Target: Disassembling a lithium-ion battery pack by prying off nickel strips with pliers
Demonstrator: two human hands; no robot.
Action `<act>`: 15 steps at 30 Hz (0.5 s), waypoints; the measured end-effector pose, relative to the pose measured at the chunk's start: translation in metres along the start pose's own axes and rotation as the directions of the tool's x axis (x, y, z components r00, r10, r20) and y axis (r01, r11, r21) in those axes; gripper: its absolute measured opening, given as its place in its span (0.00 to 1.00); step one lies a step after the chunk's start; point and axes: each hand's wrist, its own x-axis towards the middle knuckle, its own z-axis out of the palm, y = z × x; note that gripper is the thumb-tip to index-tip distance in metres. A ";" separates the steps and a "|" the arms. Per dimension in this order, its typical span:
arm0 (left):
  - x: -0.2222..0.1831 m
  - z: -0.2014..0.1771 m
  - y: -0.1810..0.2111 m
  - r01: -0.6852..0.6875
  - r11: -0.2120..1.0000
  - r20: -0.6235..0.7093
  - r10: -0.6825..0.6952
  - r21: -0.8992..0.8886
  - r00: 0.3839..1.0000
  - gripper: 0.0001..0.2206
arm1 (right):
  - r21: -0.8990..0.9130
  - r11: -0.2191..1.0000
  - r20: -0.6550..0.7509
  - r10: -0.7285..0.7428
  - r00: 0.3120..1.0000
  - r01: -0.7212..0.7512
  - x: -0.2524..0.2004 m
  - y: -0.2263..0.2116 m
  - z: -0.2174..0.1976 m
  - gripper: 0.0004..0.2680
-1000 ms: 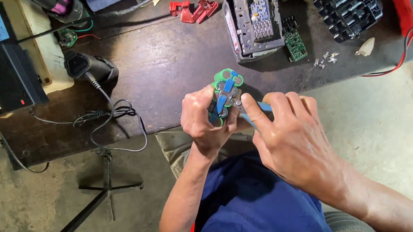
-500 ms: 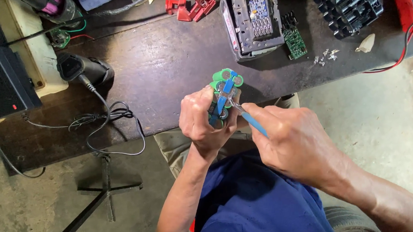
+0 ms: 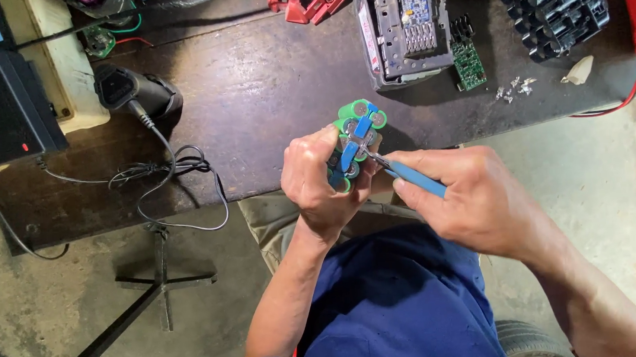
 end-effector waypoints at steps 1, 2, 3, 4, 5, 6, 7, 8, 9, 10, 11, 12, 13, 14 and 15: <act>0.002 0.001 0.000 0.001 1.000 -0.003 -0.001 0.000 1.000 0.17 | -0.002 1.000 0.001 -0.001 1.000 0.001 -0.005 0.005 0.002 0.12; 0.001 0.001 0.002 -0.001 1.000 -0.005 0.001 0.015 1.000 0.18 | -0.305 0.948 -0.008 -0.097 0.995 0.090 -0.011 0.009 0.004 0.15; 0.001 0.001 0.003 -0.003 1.000 -0.007 0.003 0.031 1.000 0.19 | -0.578 0.799 0.015 -0.191 0.981 0.165 -0.017 0.014 0.007 0.20; 0.001 0.002 0.003 0.001 0.999 -0.008 0.000 0.032 1.000 0.19 | -0.578 0.799 0.019 -0.190 0.982 0.166 -0.018 0.012 0.009 0.20; 0.001 0.002 0.003 0.007 0.999 -0.011 -0.007 0.043 1.000 0.17 | -0.681 0.714 0.029 -0.193 0.981 0.160 -0.019 0.010 0.011 0.22; 0.001 0.002 0.003 0.014 0.998 -0.013 -0.013 0.055 1.000 0.16 | -0.772 0.616 0.039 -0.194 0.980 0.153 -0.020 0.008 0.013 0.25; 0.000 0.001 0.003 0.017 0.998 -0.013 -0.016 0.055 1.000 0.16 | -0.772 0.616 0.042 -0.193 0.980 0.154 -0.020 0.005 0.014 0.25; 0.001 0.001 0.003 0.009 0.998 -0.018 -0.008 0.056 1.000 0.16 | -0.829 0.538 0.035 -0.221 0.975 0.152 -0.020 0.002 0.014 0.24; 0.001 0.002 0.003 0.001 0.998 -0.022 0.001 0.057 1.000 0.16 | -0.878 0.456 0.031 -0.250 0.968 0.146 -0.019 -0.001 0.014 0.24; 0.001 0.001 0.003 0.001 0.998 -0.023 0.000 0.056 1.000 0.16 | -0.878 0.455 0.032 -0.250 0.968 0.147 -0.019 -0.003 0.018 0.24; 0.000 0.001 0.003 -0.010 0.999 -0.018 0.011 0.052 1.000 0.15 | -0.904 0.401 0.026 -0.298 0.954 0.150 -0.019 -0.006 0.022 0.20; 0.000 0.000 0.002 -0.023 0.999 -0.011 0.024 0.047 1.000 0.15 | -0.926 0.348 0.019 -0.347 0.938 0.147 -0.019 -0.008 0.026 0.16; 0.000 0.001 0.001 -0.025 0.999 -0.010 0.025 0.046 1.000 0.15 | -0.926 0.348 0.017 -0.346 0.938 0.146 -0.019 -0.007 0.027 0.16; -0.001 0.002 0.000 -0.033 0.998 -0.019 0.034 0.045 0.999 0.15 | -0.922 0.361 0.017 -0.330 0.944 0.143 -0.020 -0.006 0.029 0.17; -0.002 0.003 0.000 -0.041 0.998 -0.028 0.043 0.044 0.999 0.16 | -0.917 0.373 0.018 -0.314 0.949 0.141 -0.021 -0.004 0.031 0.18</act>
